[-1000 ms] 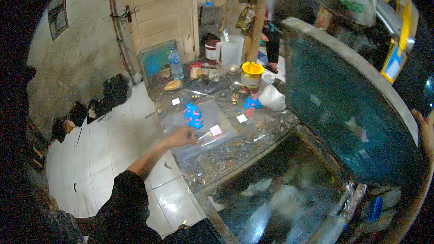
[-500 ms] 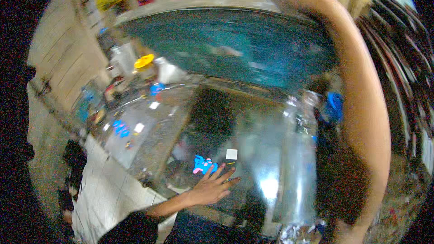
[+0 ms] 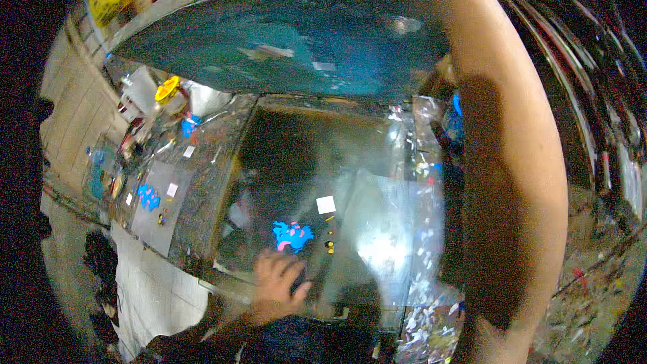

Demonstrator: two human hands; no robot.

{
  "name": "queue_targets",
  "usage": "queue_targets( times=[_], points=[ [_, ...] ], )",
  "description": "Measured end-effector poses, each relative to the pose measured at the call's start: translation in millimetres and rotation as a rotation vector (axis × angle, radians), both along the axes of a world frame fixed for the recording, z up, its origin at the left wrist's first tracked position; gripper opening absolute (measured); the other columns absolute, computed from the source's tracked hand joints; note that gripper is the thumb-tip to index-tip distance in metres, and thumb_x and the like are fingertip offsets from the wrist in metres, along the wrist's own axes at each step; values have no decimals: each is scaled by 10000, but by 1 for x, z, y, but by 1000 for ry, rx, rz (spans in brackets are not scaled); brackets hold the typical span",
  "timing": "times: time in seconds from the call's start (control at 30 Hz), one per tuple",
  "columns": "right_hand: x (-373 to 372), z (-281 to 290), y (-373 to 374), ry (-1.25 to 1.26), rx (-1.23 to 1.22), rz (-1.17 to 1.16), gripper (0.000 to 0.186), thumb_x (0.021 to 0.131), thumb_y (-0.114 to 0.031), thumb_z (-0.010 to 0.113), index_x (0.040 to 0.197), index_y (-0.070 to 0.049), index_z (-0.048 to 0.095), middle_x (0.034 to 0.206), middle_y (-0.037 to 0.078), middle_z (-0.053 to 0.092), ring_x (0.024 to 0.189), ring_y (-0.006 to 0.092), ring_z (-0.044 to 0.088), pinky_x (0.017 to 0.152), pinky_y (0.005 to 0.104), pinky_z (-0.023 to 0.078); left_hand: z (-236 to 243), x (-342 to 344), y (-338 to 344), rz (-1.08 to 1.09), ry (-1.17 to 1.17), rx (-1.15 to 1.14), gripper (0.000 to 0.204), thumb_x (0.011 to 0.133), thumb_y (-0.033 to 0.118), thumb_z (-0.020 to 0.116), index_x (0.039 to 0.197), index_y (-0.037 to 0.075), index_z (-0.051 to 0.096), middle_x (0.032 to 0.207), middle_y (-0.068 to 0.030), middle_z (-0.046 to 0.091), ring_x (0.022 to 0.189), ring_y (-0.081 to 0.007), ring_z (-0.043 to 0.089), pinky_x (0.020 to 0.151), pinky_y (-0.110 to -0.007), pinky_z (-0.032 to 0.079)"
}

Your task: The person repeatedly places a screen-printing frame over a blue cartoon design on a flat surface and uses a squeegee to pull ink across the mesh. The person lifts the frame, repositions it, and repeats the squeegee stroke multiple times.

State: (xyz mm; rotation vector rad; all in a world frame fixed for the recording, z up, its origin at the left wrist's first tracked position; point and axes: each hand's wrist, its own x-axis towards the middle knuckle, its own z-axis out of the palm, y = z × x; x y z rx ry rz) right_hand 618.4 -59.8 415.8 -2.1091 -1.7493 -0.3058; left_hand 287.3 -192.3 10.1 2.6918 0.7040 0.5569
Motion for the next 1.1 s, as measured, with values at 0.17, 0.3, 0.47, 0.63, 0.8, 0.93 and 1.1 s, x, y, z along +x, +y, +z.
queue_targets(
  times=[0.17, 0.3, 0.47, 0.63, 0.8, 0.93, 1.1],
  points=[
    [-8, 5, 7, 47, 14, -26, 723, 975, -578, 552, 1339, 40, 649, 1442, 298, 576, 1347, 411, 562, 1127, 423, 417, -7, -61, 56, -36, 400, -23, 647, 970, 432, 643, 1553, 203, 483, 1675, -119, 314, 1536, -404, 255, 1230, -656, 155],
    [-13, 4, 4, 39, -1, -59, 720, 984, -578, 541, 1373, 21, 635, 1473, 282, 558, 1369, 407, 541, 1147, 432, 395, -16, -51, 83, -115, 392, -24, 703, 970, 544, 597, 1582, 235, 444, 1716, -109, 244, 1567, -434, 186, 1232, -690, 100],
    [-12, 3, 0, 140, -21, 49, 522, 1041, -449, 475, 1415, -129, 652, 1482, 200, 582, 1339, 342, 570, 1149, 436, 388, -19, -52, 91, -143, 471, 3, 743, 960, 618, 582, 1594, 265, 424, 1722, -111, 227, 1568, -443, 175, 1235, -695, 69],
    [-7, 4, 12, 121, -7, 67, 491, 1070, -413, 469, 1408, -107, 653, 1489, 181, 578, 1329, 305, 575, 1157, 429, 379, -18, -53, 88, -142, 465, -25, 755, 954, 632, 586, 1594, 268, 422, 1722, -118, 224, 1569, -449, 168, 1237, -695, 59],
    [-2, 5, 25, 83, 73, 15, 489, 1080, -392, 467, 1407, -77, 647, 1490, 185, 575, 1334, 294, 567, 1160, 433, 372, -17, -51, 91, -136, 440, -49, 753, 944, 614, 615, 1583, 256, 441, 1719, -125, 232, 1563, -451, 182, 1237, -692, 62],
    [-1, 6, 26, 55, 38, 33, 490, 1078, -389, 468, 1401, -68, 651, 1479, 176, 586, 1323, 287, 571, 1157, 424, 376, -10, -51, 89, -136, 452, -54, 739, 956, 603, 604, 1589, 263, 434, 1719, -122, 235, 1572, -420, 178, 1245, -658, 43],
    [3, 7, 28, 66, 22, 56, 487, 1077, -376, 463, 1395, -60, 651, 1476, 177, 587, 1322, 288, 571, 1159, 424, 377, -11, -49, 85, -107, 448, 13, 746, 955, 597, 610, 1593, 256, 427, 1720, -124, 229, 1569, -423, 186, 1239, -669, 49]
  ],
)
